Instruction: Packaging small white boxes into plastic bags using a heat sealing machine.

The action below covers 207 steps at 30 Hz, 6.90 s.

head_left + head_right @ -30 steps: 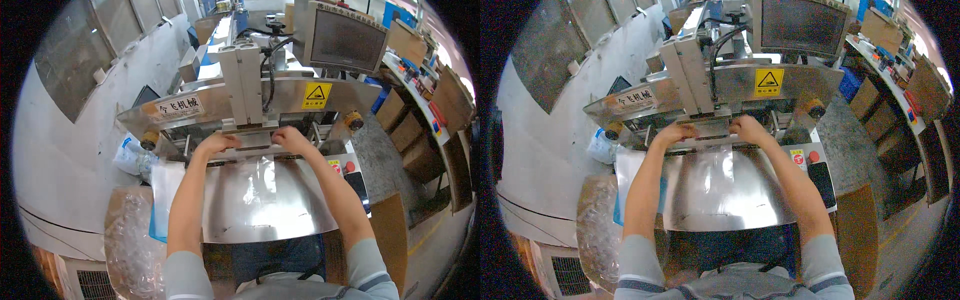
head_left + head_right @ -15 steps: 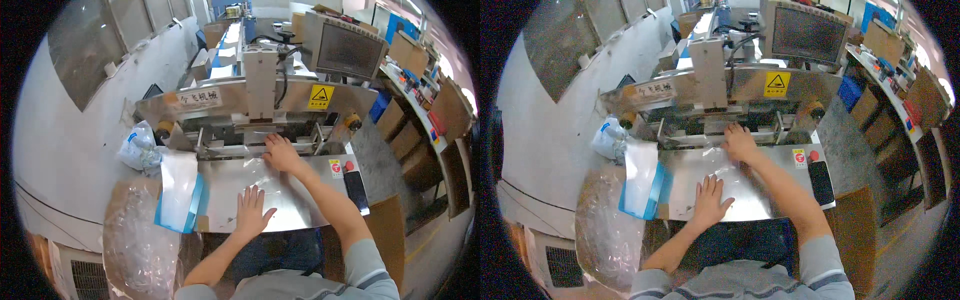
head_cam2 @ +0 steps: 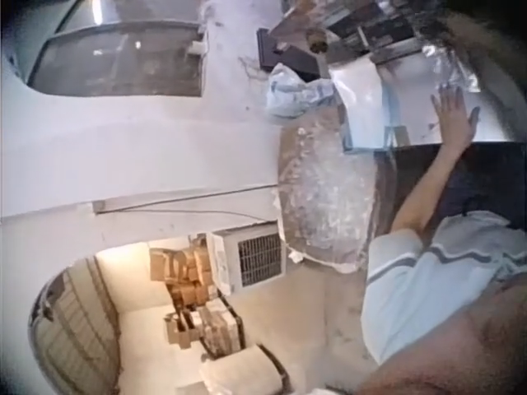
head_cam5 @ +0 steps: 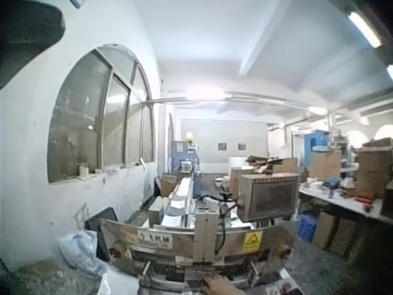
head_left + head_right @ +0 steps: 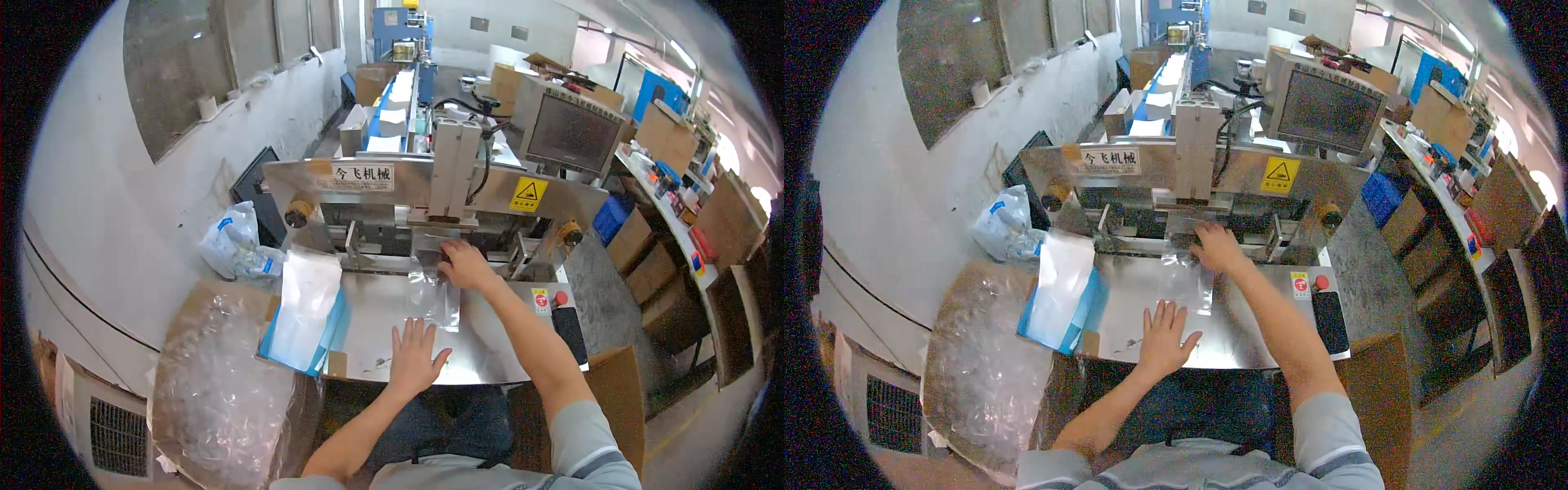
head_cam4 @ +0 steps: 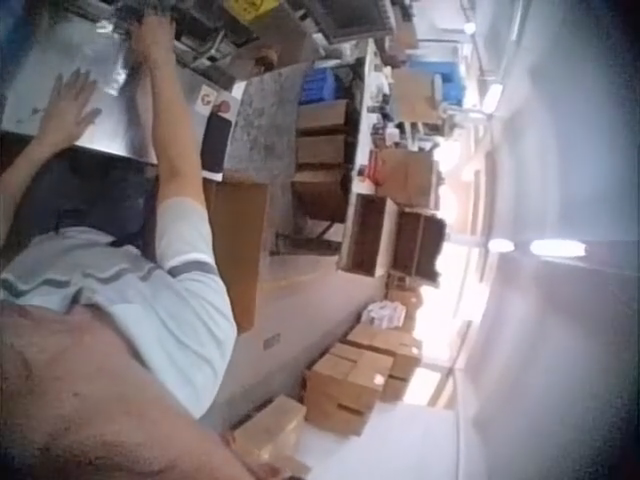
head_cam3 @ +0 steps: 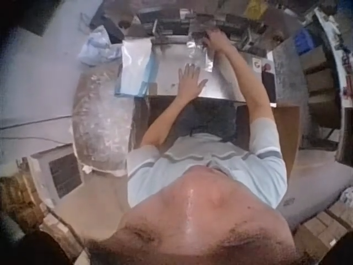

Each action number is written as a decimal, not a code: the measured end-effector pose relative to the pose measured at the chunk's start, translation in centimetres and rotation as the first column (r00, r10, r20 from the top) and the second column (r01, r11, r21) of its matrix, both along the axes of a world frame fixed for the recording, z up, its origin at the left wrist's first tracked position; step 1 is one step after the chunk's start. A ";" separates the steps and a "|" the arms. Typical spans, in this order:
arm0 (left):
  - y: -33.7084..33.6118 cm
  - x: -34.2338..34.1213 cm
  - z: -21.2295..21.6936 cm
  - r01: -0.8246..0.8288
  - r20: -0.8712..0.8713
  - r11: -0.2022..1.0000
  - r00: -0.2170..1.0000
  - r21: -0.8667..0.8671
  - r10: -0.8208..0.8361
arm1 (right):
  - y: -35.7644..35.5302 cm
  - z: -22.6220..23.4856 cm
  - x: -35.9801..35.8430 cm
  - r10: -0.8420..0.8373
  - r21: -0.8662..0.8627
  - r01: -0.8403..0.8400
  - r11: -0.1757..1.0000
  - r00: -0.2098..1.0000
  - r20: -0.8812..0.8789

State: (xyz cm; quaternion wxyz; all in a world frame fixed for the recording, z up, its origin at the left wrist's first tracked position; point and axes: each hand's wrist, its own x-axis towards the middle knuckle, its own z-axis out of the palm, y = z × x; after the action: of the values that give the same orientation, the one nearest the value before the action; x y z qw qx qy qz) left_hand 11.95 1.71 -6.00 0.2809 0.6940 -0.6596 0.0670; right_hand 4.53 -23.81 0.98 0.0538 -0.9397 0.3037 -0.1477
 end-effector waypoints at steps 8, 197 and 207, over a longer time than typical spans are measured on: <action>-0.2 0.0 0.1 -0.021 -0.039 1.000 0.999 0.022 0.021 | -1.4 1.2 0.5 -0.018 -0.049 0.020 0.999 0.999 0.030; -15.2 14.7 4.8 0.571 -0.687 0.653 0.719 0.497 -0.106 | 1.5 -1.9 -8.9 0.038 0.560 -0.202 0.804 0.956 0.290; -26.0 17.2 5.1 0.548 -0.726 0.803 0.649 0.236 -0.230 | -6.2 -0.4 -3.3 -0.165 0.322 0.099 0.942 0.969 0.184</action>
State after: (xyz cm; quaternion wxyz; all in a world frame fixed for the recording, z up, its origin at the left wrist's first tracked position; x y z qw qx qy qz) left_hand 29.18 -24.32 -0.85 0.3420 0.5516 -0.6487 -0.3976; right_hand 1.21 -29.98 0.58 0.2221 -0.8763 0.3784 -0.1989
